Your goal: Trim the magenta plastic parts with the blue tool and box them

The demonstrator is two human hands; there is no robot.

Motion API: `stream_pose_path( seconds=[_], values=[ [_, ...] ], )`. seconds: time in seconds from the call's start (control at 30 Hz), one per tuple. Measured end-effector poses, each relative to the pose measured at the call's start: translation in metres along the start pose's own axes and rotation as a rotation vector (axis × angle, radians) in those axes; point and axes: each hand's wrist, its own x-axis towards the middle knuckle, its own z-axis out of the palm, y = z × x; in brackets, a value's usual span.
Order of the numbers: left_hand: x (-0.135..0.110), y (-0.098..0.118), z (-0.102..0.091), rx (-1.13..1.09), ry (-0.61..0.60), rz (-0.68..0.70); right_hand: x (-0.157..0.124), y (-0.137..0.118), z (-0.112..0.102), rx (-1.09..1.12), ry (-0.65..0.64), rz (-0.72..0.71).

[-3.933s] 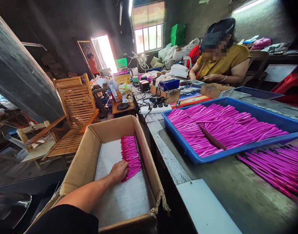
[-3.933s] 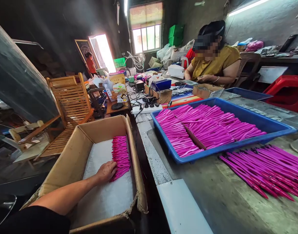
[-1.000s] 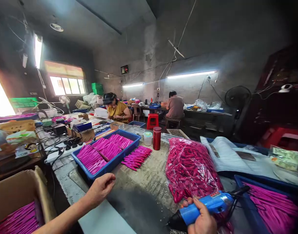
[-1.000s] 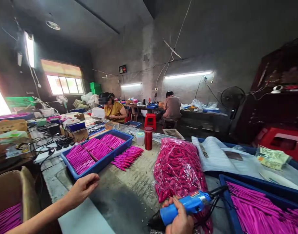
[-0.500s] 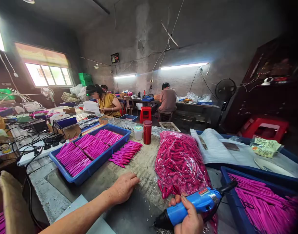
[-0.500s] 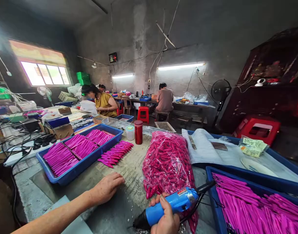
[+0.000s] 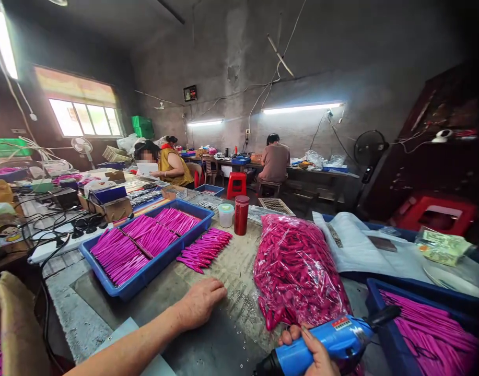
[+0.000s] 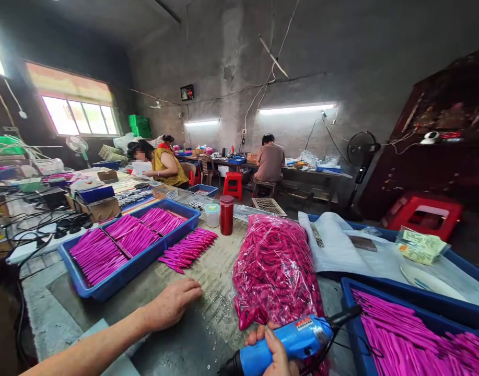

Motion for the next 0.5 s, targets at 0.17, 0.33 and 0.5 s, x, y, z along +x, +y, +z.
stream_pose_path(
  seconds=[0.17, 0.33, 0.5],
  values=[
    [0.024, 0.029, 0.013, -0.019, -0.073, 0.09, -0.007, -0.01, 0.018, 0.094, 0.165, 0.059],
    [0.032, 0.04, 0.011, 0.038, -0.16, 0.04, -0.014, -0.014, 0.024, 0.079, 0.153, 0.048],
    [0.016, 0.044, 0.001, 0.034, -0.207, 0.058, -0.014, -0.014, 0.025, 0.097, 0.142, 0.033]
  ],
)
